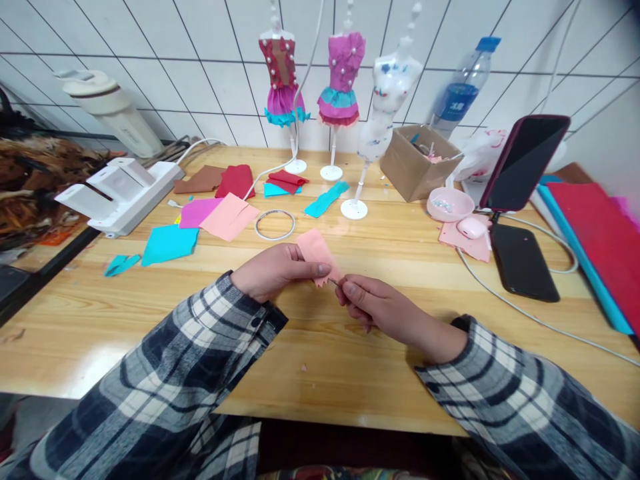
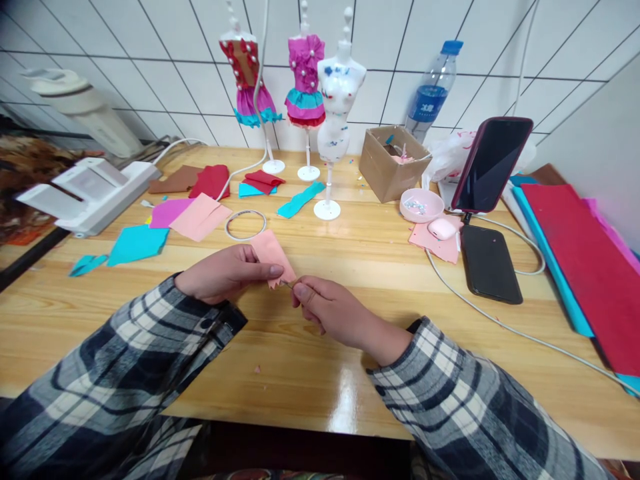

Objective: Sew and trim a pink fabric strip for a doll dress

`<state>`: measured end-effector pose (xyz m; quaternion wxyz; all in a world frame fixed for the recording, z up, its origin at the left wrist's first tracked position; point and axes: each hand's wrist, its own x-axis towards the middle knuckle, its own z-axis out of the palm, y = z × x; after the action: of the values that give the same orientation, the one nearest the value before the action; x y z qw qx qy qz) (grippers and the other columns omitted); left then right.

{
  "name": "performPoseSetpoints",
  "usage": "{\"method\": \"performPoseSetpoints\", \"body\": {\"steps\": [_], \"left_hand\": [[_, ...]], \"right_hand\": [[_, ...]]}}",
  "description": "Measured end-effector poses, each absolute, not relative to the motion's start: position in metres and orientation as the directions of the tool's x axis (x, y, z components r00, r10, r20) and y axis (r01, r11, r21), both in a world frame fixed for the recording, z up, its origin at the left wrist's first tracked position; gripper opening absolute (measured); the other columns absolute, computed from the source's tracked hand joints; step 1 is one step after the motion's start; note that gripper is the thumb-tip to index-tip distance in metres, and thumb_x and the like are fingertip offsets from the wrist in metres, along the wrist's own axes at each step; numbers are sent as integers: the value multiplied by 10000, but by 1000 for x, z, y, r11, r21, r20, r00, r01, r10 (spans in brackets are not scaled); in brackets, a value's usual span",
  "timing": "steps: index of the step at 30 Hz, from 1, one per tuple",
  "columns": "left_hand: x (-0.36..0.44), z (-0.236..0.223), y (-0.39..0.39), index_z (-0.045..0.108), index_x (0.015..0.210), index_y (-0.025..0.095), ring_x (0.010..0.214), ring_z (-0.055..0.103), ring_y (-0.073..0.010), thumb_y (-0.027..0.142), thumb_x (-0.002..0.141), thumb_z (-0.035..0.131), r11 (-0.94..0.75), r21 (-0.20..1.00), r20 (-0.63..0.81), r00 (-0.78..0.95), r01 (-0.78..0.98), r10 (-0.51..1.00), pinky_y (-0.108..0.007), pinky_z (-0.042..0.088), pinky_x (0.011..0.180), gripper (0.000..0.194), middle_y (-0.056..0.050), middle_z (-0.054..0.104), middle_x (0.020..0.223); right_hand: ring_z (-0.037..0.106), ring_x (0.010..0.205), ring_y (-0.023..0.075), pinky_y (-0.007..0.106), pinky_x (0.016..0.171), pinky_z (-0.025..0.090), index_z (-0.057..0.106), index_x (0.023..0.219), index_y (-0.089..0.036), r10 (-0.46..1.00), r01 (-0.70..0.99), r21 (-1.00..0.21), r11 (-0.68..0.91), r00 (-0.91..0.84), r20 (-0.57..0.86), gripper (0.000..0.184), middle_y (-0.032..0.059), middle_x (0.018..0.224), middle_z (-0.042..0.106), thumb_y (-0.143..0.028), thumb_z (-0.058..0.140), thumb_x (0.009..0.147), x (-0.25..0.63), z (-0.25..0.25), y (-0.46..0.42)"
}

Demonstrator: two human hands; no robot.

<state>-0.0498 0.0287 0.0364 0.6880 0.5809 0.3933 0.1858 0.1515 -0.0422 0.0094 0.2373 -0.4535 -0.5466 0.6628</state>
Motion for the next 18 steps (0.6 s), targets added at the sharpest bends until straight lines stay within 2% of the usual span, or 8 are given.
{"method": "performPoseSetpoints", "body": {"steps": [9,14,18], "left_hand": [[-51,33,31,714,569,191,741,652,-205,365,717,745,224,952,-305,619,207,724,-308,484,757,230,-60,729,733],[-52,30,31,714,573,191,772,669,-235,382,707,757,233,950,-311,618,205,722,-346,505,779,238,-82,736,757],[-52,29,31,719,589,189,767,665,-224,383,707,763,218,956,-295,619,198,728,-338,508,773,231,-77,734,749]], "right_hand": [[351,527,90,218,458,373,485,810,-215,806,190,-922,-336,-449,-386,453,-65,620,336,-661,439,871,150,13,-43],[306,491,74,207,433,329,455,787,-216,772,120,-908,-400,-490,-405,444,-80,606,313,-654,480,858,149,13,-42],[269,466,63,200,421,316,439,783,-220,748,80,-888,-453,-508,-427,416,-92,590,300,-622,501,867,150,13,-42]]}}
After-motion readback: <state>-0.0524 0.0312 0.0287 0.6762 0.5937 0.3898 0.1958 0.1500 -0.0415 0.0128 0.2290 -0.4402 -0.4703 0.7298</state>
